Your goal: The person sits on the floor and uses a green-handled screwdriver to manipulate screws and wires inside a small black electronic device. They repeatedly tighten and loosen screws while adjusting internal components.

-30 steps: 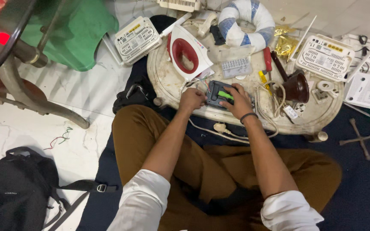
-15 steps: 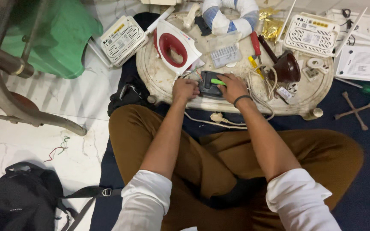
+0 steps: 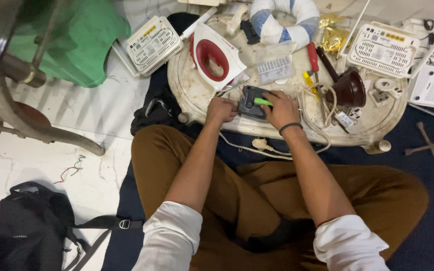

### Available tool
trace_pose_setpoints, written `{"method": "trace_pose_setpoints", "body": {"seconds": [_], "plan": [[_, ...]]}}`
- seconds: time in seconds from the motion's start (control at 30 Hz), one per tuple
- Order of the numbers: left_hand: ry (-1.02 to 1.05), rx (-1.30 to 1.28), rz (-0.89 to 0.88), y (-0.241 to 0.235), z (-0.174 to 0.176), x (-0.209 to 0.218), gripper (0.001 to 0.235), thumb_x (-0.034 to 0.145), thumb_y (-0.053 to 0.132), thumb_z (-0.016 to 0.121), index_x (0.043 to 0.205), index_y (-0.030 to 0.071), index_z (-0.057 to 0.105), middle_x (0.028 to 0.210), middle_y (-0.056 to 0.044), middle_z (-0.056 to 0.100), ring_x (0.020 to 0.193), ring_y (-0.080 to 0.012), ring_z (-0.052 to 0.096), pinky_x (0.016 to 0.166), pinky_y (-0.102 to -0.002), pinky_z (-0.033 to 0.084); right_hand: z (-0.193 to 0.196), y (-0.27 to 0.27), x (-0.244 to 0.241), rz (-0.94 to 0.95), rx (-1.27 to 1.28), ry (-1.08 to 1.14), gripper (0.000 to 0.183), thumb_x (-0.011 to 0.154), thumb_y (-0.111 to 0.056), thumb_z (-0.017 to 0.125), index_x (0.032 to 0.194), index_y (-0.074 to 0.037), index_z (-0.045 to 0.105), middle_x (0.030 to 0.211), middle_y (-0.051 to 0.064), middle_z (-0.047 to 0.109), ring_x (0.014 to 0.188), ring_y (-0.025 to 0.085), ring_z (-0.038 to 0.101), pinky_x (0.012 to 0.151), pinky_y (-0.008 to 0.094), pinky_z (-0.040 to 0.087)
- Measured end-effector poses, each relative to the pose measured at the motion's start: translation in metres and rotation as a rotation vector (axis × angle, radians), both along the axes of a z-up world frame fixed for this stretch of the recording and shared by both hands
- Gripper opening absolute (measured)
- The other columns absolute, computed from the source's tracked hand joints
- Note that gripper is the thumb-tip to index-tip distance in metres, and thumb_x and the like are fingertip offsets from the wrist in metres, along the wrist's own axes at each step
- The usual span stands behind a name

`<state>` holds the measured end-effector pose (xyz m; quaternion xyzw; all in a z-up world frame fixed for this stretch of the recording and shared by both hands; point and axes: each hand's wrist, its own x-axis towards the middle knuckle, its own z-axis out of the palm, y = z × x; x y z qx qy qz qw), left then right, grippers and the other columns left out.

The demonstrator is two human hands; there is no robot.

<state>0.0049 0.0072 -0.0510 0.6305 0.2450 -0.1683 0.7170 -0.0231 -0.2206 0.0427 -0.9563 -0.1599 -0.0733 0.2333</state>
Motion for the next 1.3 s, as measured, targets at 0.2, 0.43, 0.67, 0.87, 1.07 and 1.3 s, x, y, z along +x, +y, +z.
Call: {"method": "trace_pose_setpoints", "body": {"seconds": [0.2, 0.43, 0.67, 0.87, 1.07, 1.3], "plan": [[0.003, 0.11, -0.121, -0.002, 0.004, -0.002, 0.013, 0.089, 0.009, 0.072, 0.096, -0.001, 0.076, 0.079, -0.01, 0.074, 0.062, -0.0164, 0.07, 0.05, -0.028, 0.055, -0.004, -0.003, -0.001, 0.01, 0.015, 0.007, 0.038, 0.086, -0.022, 0.077, 0.124, -0.014, 0.075, 0.131, 0.017, 0.065, 0.113, 0.04, 0.06, 0.099, 0.049, 0.048], [0.176, -0.14, -0.137, 0.001, 0.004, -0.001, 0.026, 0.096, 0.013, 0.065, 0.108, -0.01, 0.068, 0.094, -0.02, 0.075, 0.075, -0.027, 0.077, 0.062, -0.037, 0.065, 0.003, -0.011, 0.003, 0.014, 0.117, 0.077, 0.029, 0.097, -0.022, 0.071, 0.123, -0.01, 0.073, 0.117, 0.019, 0.072, 0.106, 0.04, 0.066, 0.092, 0.047, 0.052], [0.262, -0.36, -0.044, 0.002, -0.013, 0.004, 0.023, 0.097, 0.012, 0.064, 0.115, -0.003, 0.061, 0.103, -0.014, 0.066, 0.095, -0.0328, 0.074, 0.084, -0.045, 0.064, 0.015, -0.011, 0.005, 0.025, 0.315, 0.153, 0.035, 0.091, -0.024, 0.078, 0.119, -0.004, 0.071, 0.103, 0.02, 0.072, 0.09, 0.036, 0.071, 0.077, 0.041, 0.055], [0.309, -0.391, -0.016, 0.002, -0.017, 0.006, 0.015, 0.098, 0.011, 0.062, 0.107, 0.0, 0.062, 0.097, -0.011, 0.065, 0.092, -0.0305, 0.072, 0.087, -0.047, 0.064, 0.017, -0.011, 0.007, 0.05, 0.228, 0.155, 0.039, 0.087, -0.02, 0.081, 0.12, -0.002, 0.071, 0.104, 0.02, 0.069, 0.085, 0.037, 0.069, 0.076, 0.043, 0.054], [0.305, -0.322, -0.028, 0.001, -0.008, 0.004, 0.014, 0.096, 0.011, 0.063, 0.105, 0.0, 0.063, 0.094, -0.01, 0.067, 0.088, -0.0278, 0.075, 0.079, -0.045, 0.066, 0.018, -0.012, 0.006, 0.049, 0.206, 0.141, 0.039, 0.086, -0.02, 0.081, 0.119, -0.003, 0.072, 0.105, 0.019, 0.069, 0.089, 0.039, 0.068, 0.079, 0.045, 0.054], [-0.013, 0.167, 0.001, 0.001, 0.02, -0.003, 0.015, 0.09, 0.009, 0.065, 0.092, -0.003, 0.073, 0.078, -0.012, 0.074, 0.062, -0.019, 0.073, 0.053, -0.032, 0.058, 0.017, -0.008, 0.002, 0.035, 0.174, 0.095, 0.038, 0.086, -0.02, 0.081, 0.119, -0.004, 0.072, 0.108, 0.02, 0.068, 0.102, 0.043, 0.064, 0.087, 0.049, 0.052]]}}
